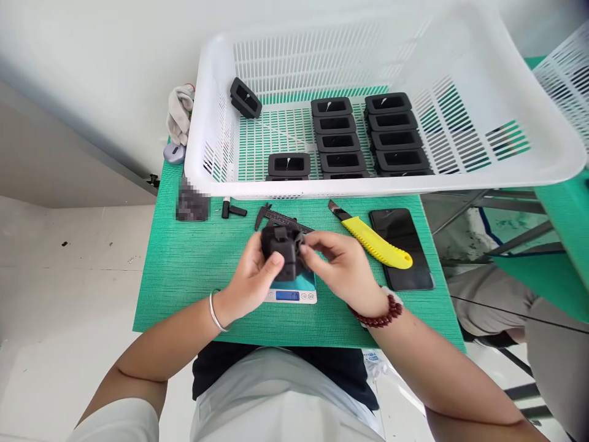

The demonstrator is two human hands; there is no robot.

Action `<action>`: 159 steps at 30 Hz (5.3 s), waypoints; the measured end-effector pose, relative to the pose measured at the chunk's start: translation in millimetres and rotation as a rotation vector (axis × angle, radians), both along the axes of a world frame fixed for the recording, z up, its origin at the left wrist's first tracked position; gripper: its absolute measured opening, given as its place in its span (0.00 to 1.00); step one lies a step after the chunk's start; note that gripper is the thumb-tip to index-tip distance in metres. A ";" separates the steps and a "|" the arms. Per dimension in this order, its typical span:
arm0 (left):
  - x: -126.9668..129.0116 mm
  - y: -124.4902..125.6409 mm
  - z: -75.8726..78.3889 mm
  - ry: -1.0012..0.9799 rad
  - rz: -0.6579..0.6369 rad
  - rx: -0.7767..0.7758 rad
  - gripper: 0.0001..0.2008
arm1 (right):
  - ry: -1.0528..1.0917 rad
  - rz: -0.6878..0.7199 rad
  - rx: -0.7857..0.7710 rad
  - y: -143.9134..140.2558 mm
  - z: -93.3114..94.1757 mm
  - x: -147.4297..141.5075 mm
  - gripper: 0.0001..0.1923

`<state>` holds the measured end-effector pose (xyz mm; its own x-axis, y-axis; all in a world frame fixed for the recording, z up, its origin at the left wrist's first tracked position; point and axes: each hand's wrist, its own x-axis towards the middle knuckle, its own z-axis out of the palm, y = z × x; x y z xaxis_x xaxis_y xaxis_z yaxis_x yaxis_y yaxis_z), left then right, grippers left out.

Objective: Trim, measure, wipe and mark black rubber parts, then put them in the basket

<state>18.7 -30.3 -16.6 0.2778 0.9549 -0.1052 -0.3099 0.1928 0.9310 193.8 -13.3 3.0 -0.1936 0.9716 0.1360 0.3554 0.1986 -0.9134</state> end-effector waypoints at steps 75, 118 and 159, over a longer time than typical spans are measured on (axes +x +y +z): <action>-8.5 4.3 5.2 0.073 -0.061 0.031 0.20 | 0.265 -0.011 -0.211 -0.8 -8.8 -4.3 0.06; -3.3 3.9 9.1 0.035 -0.165 0.014 0.19 | -0.113 0.002 0.053 -3.0 4.3 3.4 0.13; -20.8 17.8 14.6 0.870 -0.003 0.995 0.21 | 0.070 0.111 0.034 -1.5 -3.6 10.5 0.08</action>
<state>-2.1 -12.5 -2.0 0.4788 0.7270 0.4922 0.4564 -0.6850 0.5679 204.3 -14.9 -0.6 -0.2882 0.9395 0.1850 0.2656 0.2641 -0.9272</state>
